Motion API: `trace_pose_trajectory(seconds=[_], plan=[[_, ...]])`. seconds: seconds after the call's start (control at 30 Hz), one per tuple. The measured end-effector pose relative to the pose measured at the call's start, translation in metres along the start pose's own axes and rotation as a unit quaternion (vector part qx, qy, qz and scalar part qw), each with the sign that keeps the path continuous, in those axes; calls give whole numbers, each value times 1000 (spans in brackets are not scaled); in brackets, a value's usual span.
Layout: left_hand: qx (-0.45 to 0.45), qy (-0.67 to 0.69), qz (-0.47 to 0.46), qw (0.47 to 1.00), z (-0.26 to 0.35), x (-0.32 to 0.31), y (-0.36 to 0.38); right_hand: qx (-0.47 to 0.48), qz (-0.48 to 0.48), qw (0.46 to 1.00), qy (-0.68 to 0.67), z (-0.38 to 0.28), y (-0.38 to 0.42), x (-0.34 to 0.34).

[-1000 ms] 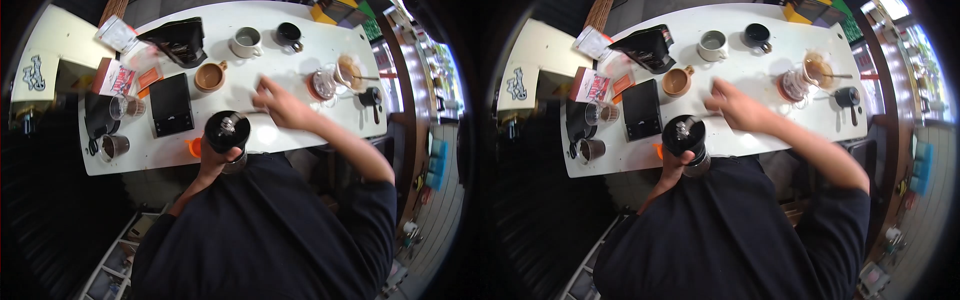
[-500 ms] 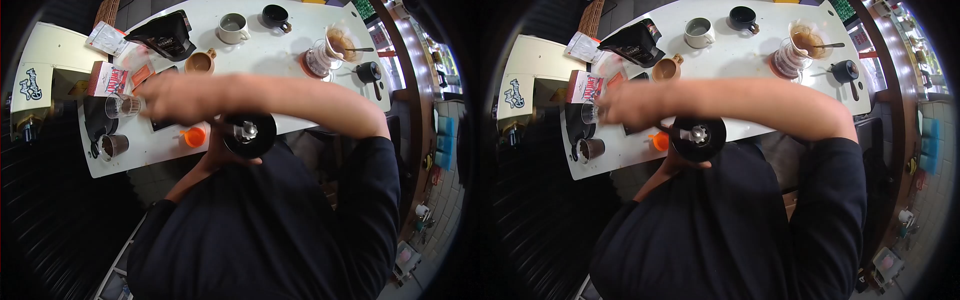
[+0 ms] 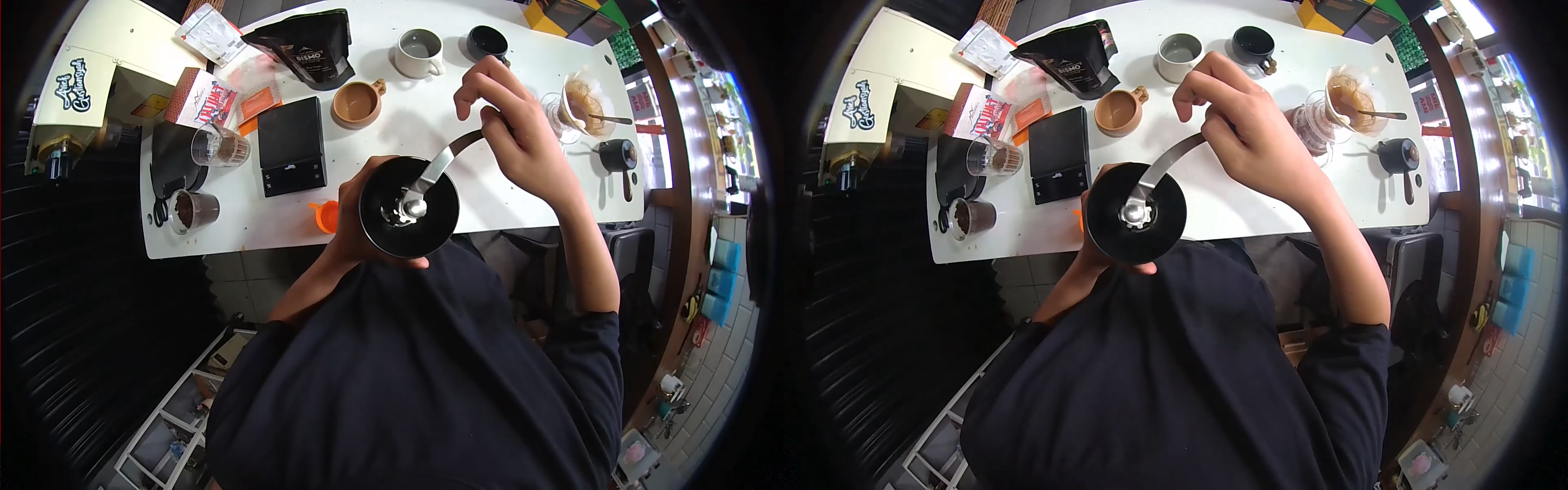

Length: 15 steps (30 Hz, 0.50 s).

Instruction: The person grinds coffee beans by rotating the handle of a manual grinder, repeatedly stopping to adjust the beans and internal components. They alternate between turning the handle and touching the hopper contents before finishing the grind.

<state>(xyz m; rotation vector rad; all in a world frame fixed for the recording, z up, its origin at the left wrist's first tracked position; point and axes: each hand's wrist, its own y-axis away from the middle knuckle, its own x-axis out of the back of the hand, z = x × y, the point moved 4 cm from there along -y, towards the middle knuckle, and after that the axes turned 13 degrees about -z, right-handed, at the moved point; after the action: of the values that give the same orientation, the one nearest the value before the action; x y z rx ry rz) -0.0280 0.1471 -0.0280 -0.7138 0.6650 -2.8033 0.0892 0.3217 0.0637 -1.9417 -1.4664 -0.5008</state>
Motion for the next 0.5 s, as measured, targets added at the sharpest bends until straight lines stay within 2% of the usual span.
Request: trace_pose_trajectory(seconds=[0.13, 0.2, 0.23, 0.27, 0.3, 0.33, 0.37, 0.4, 0.43, 0.47, 0.5], plan=[[52, 79, -15, 995, -2, -18, 0, -22, -26, 999, 4, 5, 10, 19], [126, 193, 30, 973, -4, -31, 5, 6, -67, 997, 24, 10, 17, 21], [131, 193, 32, 972, -4, -39, 6, 1, -70, 997, -17, 22, 26, 17], [194, 247, 66, 947, -9, -47, 9, 40, -54, 997, -47, 24, 33, 13], [253, 298, 100, 915, -14, -54, 10, 29, -65, 997, -37, 16, 48, 10], [253, 297, 104, 915, -13, -55, 3, 9, -114, 986, -123, -4, 63, 0], [194, 175, 53, 964, -5, -53, -9, 56, -178, 978, -94, -25, 79, -19], [133, 51, -2, 990, 4, -56, -16, 176, -209, 959, -79, -51, 79, -21], [249, 164, 12, 954, -5, -73, -11, 242, -222, 942, -72, -64, 79, -31], [238, 125, -37, 963, -4, -82, -16, 308, -233, 920, -64, -75, 78, -41], [253, 99, 8, 962, 4, -88, -18, 326, -214, 917, -81, -79, 68, -43]])
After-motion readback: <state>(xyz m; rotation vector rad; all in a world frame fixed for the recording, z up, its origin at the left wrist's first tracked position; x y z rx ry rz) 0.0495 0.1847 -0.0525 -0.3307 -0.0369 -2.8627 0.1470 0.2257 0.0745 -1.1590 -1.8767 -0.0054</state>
